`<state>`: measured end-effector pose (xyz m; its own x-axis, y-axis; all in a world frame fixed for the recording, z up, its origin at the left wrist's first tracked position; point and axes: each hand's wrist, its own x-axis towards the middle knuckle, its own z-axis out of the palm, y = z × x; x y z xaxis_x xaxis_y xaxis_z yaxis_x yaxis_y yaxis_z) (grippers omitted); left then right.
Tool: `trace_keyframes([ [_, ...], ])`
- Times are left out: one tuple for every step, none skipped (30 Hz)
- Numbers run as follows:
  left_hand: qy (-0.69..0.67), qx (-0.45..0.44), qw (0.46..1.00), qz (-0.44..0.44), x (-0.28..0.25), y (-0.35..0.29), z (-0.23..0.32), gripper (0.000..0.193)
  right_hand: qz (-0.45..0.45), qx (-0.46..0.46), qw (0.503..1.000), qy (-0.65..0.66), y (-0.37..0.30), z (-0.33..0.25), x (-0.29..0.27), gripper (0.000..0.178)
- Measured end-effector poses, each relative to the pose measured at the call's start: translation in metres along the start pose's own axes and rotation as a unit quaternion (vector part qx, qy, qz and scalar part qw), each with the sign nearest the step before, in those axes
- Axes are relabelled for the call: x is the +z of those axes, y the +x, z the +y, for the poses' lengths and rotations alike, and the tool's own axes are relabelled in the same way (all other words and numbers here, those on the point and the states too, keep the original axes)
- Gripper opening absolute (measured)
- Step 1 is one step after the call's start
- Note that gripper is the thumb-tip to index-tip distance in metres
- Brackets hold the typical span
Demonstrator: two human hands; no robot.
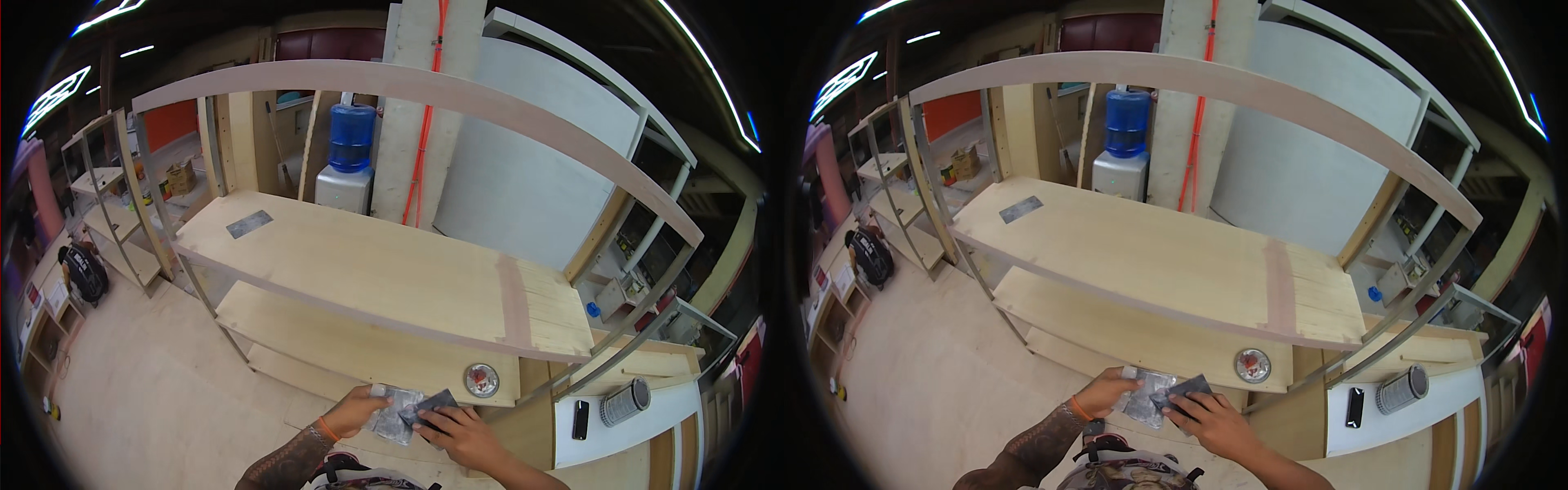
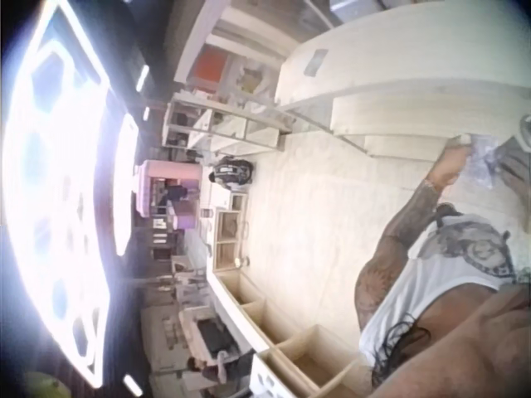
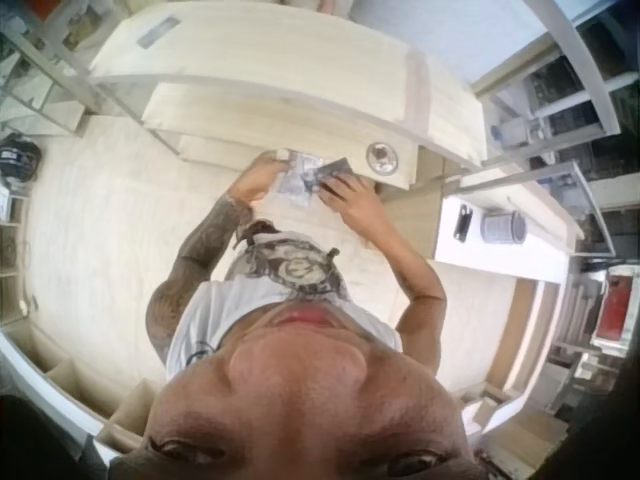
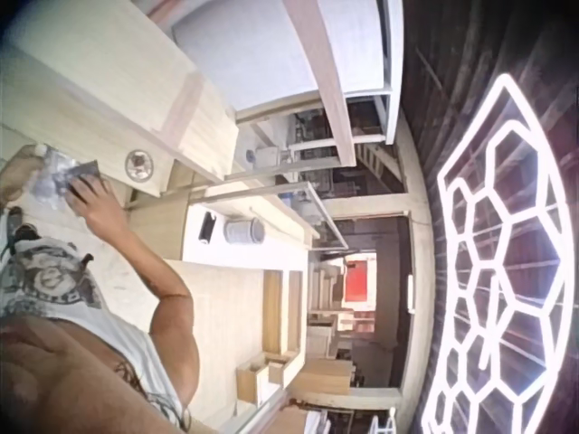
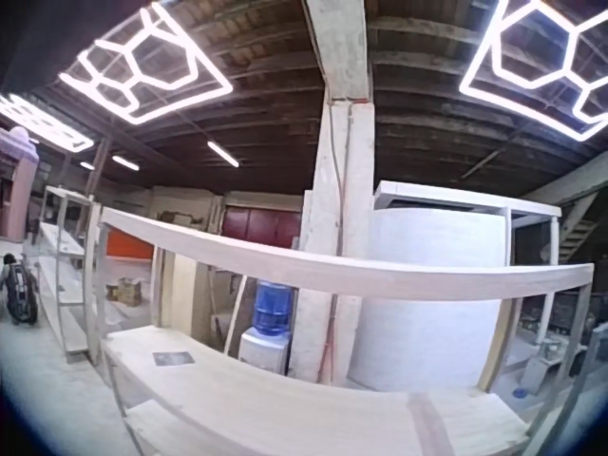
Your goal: Sand the surface and edges of a wooden shelf unit using sandpaper and a sanding block.
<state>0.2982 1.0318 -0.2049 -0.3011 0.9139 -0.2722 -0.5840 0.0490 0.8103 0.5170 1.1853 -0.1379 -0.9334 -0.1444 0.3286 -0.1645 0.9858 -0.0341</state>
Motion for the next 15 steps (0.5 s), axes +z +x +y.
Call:
trace_keyframes([
  [0.002, 0.0, 1.0, -0.005, -0.004, 0.005, 0.0, 0.029, -0.019, -0.006, 1.0, -0.01, 0.002, 0.0, 0.001, 0.055],
  [0.037, 0.017, 0.999, -0.009, -0.011, 0.009, -0.005, 0.029, -0.038, -0.012, 0.999, -0.019, 0.007, 0.0, 0.002, 0.055],
  [0.072, 0.034, 0.997, -0.015, -0.013, 0.011, -0.002, 0.029, -0.036, -0.008, 0.999, -0.024, 0.015, -0.004, 0.0, 0.055],
  [0.074, 0.035, 0.996, -0.019, -0.017, 0.012, 0.003, 0.029, 0.003, 0.013, 1.0, -0.013, 0.024, -0.011, -0.003, 0.054],
  [0.014, 0.016, 1.0, -0.016, -0.021, 0.011, 0.009, 0.029, 0.042, 0.033, 0.999, -0.001, 0.034, -0.015, -0.004, 0.052],
  [-0.05, -0.005, 0.999, -0.013, -0.025, 0.011, 0.014, 0.029, 0.041, 0.034, 0.999, -0.004, 0.041, -0.017, -0.001, 0.052],
  [-0.051, -0.004, 0.999, -0.015, -0.03, 0.012, 0.017, 0.029, 0.028, 0.042, 0.999, 0.003, 0.048, -0.018, 0.003, 0.053],
  [-0.111, 0.002, 0.994, -0.022, -0.035, 0.013, 0.02, 0.029, 0.015, 0.05, 0.999, 0.011, 0.056, -0.02, 0.007, 0.053],
  [-0.17, 0.009, 0.985, -0.029, -0.042, 0.014, 0.025, 0.03, 0.014, 0.048, 0.999, 0.01, 0.066, -0.025, 0.01, 0.053],
  [-0.172, 0.012, 0.985, -0.028, -0.051, 0.013, 0.031, 0.03, 0.076, 0.084, 0.993, 0.041, 0.076, -0.032, 0.012, 0.054],
  [-0.229, -0.039, 0.971, -0.06, -0.06, 0.012, 0.038, 0.031, 0.138, 0.12, 0.98, 0.073, 0.088, -0.038, 0.017, 0.055],
  [-0.287, -0.094, 0.949, -0.092, -0.066, 0.008, 0.041, 0.032, 0.133, 0.12, 0.981, 0.074, 0.097, -0.048, 0.025, 0.055],
  [-0.291, -0.094, 0.948, -0.092, -0.071, 0.007, 0.049, 0.032, 0.153, 0.151, 0.972, 0.097, 0.109, -0.055, 0.037, 0.056],
  [-0.273, -0.077, 0.956, -0.074, -0.075, 0.006, 0.059, 0.032, 0.173, 0.182, 0.96, 0.12, 0.117, -0.059, 0.047, 0.057],
  [-0.254, -0.056, 0.964, -0.053, -0.08, 0.002, 0.07, 0.033, 0.171, 0.177, 0.962, 0.121, 0.118, -0.058, 0.054, 0.057],
])
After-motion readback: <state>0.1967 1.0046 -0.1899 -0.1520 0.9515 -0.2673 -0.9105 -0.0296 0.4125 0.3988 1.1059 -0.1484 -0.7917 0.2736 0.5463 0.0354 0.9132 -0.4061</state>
